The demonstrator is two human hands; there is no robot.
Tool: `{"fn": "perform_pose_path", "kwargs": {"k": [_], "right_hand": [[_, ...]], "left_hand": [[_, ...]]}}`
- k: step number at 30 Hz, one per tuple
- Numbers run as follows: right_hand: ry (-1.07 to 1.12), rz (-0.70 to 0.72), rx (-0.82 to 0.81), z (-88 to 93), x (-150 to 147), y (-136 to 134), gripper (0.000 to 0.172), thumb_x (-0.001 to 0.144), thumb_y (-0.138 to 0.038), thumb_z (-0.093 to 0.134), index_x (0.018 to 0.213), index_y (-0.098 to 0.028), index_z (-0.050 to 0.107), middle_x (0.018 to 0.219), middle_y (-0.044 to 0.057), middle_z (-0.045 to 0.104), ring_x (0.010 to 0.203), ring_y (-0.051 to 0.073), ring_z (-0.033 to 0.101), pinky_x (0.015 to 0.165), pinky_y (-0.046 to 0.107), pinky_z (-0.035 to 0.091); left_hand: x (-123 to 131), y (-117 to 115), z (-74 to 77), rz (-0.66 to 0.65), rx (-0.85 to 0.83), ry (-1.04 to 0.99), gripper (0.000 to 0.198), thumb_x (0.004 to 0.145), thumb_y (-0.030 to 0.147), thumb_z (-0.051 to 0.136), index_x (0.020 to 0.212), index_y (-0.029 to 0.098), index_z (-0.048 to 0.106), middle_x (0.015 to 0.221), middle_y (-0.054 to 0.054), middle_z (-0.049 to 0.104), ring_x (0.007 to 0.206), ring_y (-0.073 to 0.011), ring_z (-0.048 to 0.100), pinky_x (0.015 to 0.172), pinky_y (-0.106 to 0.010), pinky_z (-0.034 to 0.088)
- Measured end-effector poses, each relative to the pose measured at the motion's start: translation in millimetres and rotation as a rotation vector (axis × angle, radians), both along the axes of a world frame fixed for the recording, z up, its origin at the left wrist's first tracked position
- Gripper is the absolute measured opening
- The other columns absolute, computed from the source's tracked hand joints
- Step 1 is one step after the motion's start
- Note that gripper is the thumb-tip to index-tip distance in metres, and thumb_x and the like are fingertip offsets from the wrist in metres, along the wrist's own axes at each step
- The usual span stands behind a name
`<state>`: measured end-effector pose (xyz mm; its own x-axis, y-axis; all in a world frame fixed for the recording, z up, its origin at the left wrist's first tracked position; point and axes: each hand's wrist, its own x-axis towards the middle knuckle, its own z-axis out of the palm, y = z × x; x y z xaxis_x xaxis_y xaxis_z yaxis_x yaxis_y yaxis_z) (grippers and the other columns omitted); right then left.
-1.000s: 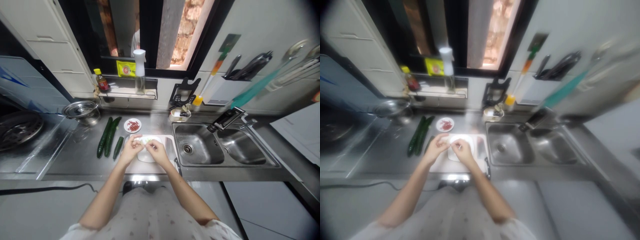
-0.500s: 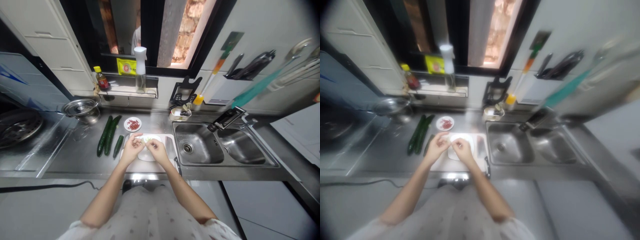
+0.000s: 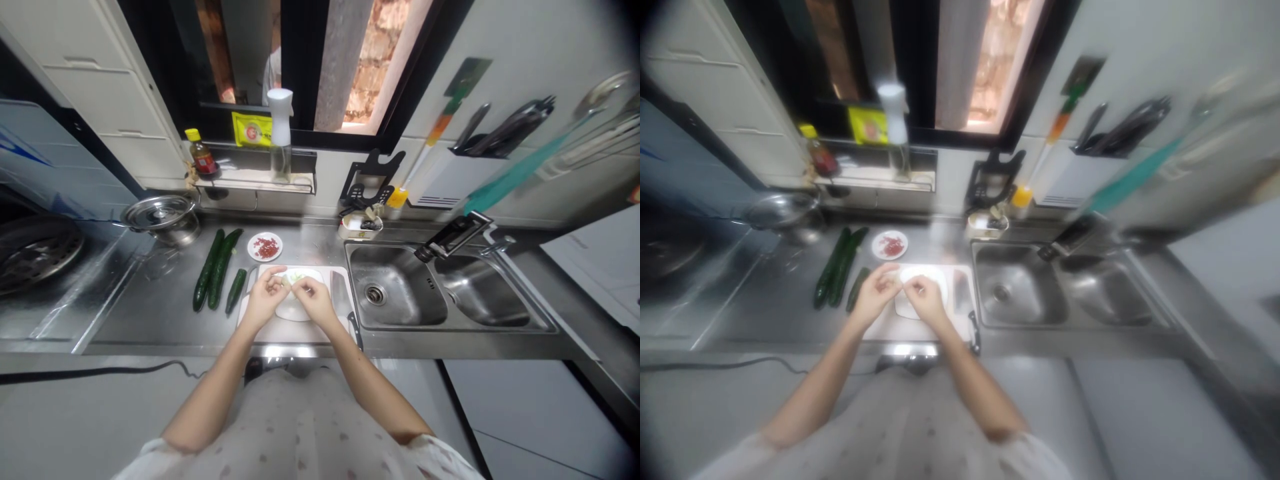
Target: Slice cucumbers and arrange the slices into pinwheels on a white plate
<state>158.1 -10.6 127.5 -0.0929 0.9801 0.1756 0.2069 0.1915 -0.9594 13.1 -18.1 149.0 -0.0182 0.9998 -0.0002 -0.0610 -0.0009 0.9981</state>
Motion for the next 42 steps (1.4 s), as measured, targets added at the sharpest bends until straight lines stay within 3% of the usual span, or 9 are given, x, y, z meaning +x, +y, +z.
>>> {"fn": "perform_pose_path", "kwargs": {"k": [11,18,25,32,36,42], "right_hand": [[-0.015,0.019,-0.018,-9.9,3,4,0.015,0.077,-0.030,0.057,0.068,-0.018,0.062,0.071,0.002,0.066,0.070,0.015,0.061,0.069,0.027,0.048],[0.049,0.094,-0.225,-21.4,14,11,0.015,0.078,-0.032,0.056,0.072,-0.019,0.059,0.059,-0.002,0.060,0.053,0.012,0.057,0.054,0.023,0.046],[-0.279,0.175,-0.042,-13.7,36,35,0.012,0.080,-0.023,0.053,0.075,-0.019,0.064,0.072,0.000,0.066,0.070,0.013,0.059,0.067,0.024,0.044],[-0.611,0.238,-0.059,-11.5,58,60,0.010,0.076,-0.016,0.057,0.076,-0.018,0.066,0.065,-0.001,0.064,0.060,0.012,0.052,0.060,0.022,0.036],[-0.659,0.251,-0.071,-21.2,66,69,0.008,0.075,-0.018,0.059,0.069,-0.019,0.064,0.062,-0.001,0.063,0.058,0.012,0.050,0.059,0.022,0.034],[-0.673,0.218,-0.120,-48.5,75,78,0.014,0.075,-0.020,0.061,0.062,-0.020,0.059,0.060,-0.001,0.063,0.061,0.013,0.051,0.060,0.021,0.033]], "left_hand": [[2,3,-11.9,-0.015,0.004,0.036,0.041,0.068,0.028,0.070,0.106,0.015,0.061,0.073,0.001,0.058,0.070,-0.0119,0.055,0.066,-0.023,0.042],[11,10,-35.7,0.022,-0.020,0.029,0.031,0.066,0.025,0.068,0.094,0.016,0.063,0.071,0.001,0.057,0.066,-0.0104,0.053,0.062,-0.022,0.041],[19,21,-50.5,0.040,-0.062,-0.014,0.029,0.063,0.030,0.074,0.086,0.017,0.061,0.062,0.005,0.053,0.059,-0.0086,0.050,0.059,-0.021,0.040],[28,35,-74.0,0.017,-0.101,0.020,0.029,0.059,0.031,0.077,0.077,0.016,0.060,0.061,0.004,0.057,0.059,-0.0094,0.053,0.060,-0.021,0.041],[34,41,-88.6,-0.025,-0.126,0.077,0.030,0.060,0.030,0.075,0.085,0.016,0.065,0.061,0.003,0.060,0.059,-0.0108,0.054,0.060,-0.022,0.042],[46,52,-110.2,-0.040,-0.174,0.340,0.015,0.064,0.024,0.070,0.078,0.016,0.068,0.067,-0.002,0.066,0.068,-0.0156,0.060,0.067,-0.025,0.044]]}}
